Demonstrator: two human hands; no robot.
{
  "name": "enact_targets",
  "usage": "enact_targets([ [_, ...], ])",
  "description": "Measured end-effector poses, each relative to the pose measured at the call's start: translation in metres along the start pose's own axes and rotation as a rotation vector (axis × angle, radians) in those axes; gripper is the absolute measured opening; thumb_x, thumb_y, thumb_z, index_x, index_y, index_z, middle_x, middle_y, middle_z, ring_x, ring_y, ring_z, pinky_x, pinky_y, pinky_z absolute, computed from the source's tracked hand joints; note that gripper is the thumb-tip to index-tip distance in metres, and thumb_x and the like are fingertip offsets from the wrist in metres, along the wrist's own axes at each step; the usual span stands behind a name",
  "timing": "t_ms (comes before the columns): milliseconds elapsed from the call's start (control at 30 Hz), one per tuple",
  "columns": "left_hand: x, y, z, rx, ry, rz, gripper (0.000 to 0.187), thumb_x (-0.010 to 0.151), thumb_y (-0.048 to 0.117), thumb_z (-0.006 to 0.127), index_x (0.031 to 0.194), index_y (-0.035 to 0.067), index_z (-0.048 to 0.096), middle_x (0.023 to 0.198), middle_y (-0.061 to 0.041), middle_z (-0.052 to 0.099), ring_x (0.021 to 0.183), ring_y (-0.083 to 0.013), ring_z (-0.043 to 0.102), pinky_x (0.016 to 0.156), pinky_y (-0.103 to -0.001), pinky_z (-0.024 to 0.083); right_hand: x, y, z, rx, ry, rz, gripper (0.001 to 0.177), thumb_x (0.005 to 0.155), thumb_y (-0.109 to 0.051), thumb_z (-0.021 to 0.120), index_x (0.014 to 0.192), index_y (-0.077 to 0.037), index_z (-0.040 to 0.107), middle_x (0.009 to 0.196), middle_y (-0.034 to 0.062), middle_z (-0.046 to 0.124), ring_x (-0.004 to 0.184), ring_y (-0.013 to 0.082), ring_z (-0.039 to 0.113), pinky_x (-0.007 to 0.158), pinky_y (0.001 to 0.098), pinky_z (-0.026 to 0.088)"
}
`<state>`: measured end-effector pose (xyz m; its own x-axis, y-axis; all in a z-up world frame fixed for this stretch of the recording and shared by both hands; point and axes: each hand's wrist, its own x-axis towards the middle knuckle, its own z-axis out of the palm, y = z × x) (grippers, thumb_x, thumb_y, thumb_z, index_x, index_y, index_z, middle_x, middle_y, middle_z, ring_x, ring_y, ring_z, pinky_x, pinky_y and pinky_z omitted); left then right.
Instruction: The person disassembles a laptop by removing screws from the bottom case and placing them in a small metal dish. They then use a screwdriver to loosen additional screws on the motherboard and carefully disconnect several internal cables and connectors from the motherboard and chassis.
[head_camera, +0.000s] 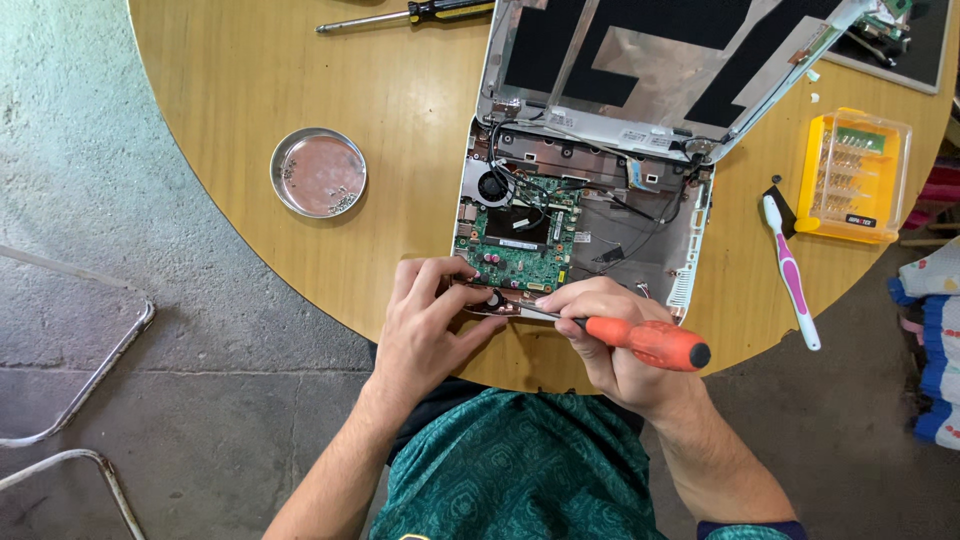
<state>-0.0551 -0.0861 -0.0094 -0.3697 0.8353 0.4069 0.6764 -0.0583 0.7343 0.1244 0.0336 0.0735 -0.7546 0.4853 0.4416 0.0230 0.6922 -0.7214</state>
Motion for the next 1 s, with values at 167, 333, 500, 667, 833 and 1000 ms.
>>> enact_targets([
  [167, 0.001, 0.000, -0.001, 0.004, 0.001, 0.005, 0.025, 0.074, 0.024, 0.092, 0.093, 0.018, 0.076, 0.107, -0.002, 0.065, 0.099, -0.0284, 0.060, 0.084, -0.036, 0.057, 0.000, 0.001, 0.002, 0.001, 0.016, -0.019, 0.005, 0.101, -0.015, 0.060, 0.104, -0.012, 0.057, 0.093, 0.0093, 0.076, 0.061, 0.0244, 0.069, 0.053, 0.0320, 0.056],
  [333, 0.000, 0.001, -0.001, 0.000, 0.000, -0.002, 0.026, 0.073, 0.024, 0.092, 0.093, 0.018, 0.076, 0.107, -0.002, 0.065, 0.100, -0.0287, 0.060, 0.084, -0.036, 0.057, 0.002, 0.001, 0.004, 0.001, 0.031, -0.029, 0.005, 0.101, -0.016, 0.061, 0.103, -0.013, 0.058, 0.092, 0.0083, 0.076, 0.059, 0.0239, 0.068, 0.052, 0.0320, 0.055],
  [500, 0.005, 0.006, -0.009, -0.226, 0.037, 0.002, 0.036, 0.078, 0.033, 0.091, 0.108, 0.018, 0.078, 0.111, -0.001, 0.066, 0.101, -0.0229, 0.059, 0.087, -0.034, 0.055, 0.013, -0.009, -0.003, 0.112, -0.047, 0.039, 0.005, 0.097, -0.016, 0.066, 0.101, -0.012, 0.066, 0.090, 0.0065, 0.076, 0.068, 0.0233, 0.073, 0.059, 0.0311, 0.058],
  [667, 0.055, 0.064, -0.055, -0.548, -0.229, 0.147, 0.053, 0.095, 0.035, 0.071, 0.139, 0.007, 0.058, 0.132, -0.011, 0.067, 0.121, -0.0277, 0.063, 0.106, -0.039, 0.050, -0.009, 0.008, -0.006, 0.005, -0.183, 0.048, 0.023, 0.099, -0.033, 0.058, 0.105, -0.013, 0.069, 0.101, 0.0032, 0.074, 0.092, 0.0243, 0.071, 0.077, 0.0363, 0.058],
  [833, 0.085, 0.084, -0.063, -0.579, -0.415, 0.425, 0.034, 0.110, 0.013, 0.060, 0.143, 0.005, 0.056, 0.137, -0.009, 0.068, 0.114, -0.0293, 0.070, 0.103, -0.038, 0.058, -0.014, 0.012, -0.009, 0.112, -0.206, 0.326, 0.040, 0.092, -0.040, 0.065, 0.110, -0.004, 0.065, 0.097, 0.0065, 0.067, 0.088, 0.0214, 0.065, 0.078, 0.0342, 0.052],
  [1000, 0.077, 0.086, -0.052, -0.480, -0.319, 0.364, 0.044, 0.104, 0.011, 0.075, 0.144, 0.012, 0.056, 0.096, -0.004, 0.059, 0.086, -0.0196, 0.054, 0.081, -0.030, 0.048, -0.010, 0.002, -0.001, 0.111, -0.188, 0.324, 0.029, 0.078, 0.003, 0.055, 0.100, -0.009, 0.070, 0.093, 0.0006, 0.074, 0.084, 0.0156, 0.071, 0.076, 0.0287, 0.058],
])
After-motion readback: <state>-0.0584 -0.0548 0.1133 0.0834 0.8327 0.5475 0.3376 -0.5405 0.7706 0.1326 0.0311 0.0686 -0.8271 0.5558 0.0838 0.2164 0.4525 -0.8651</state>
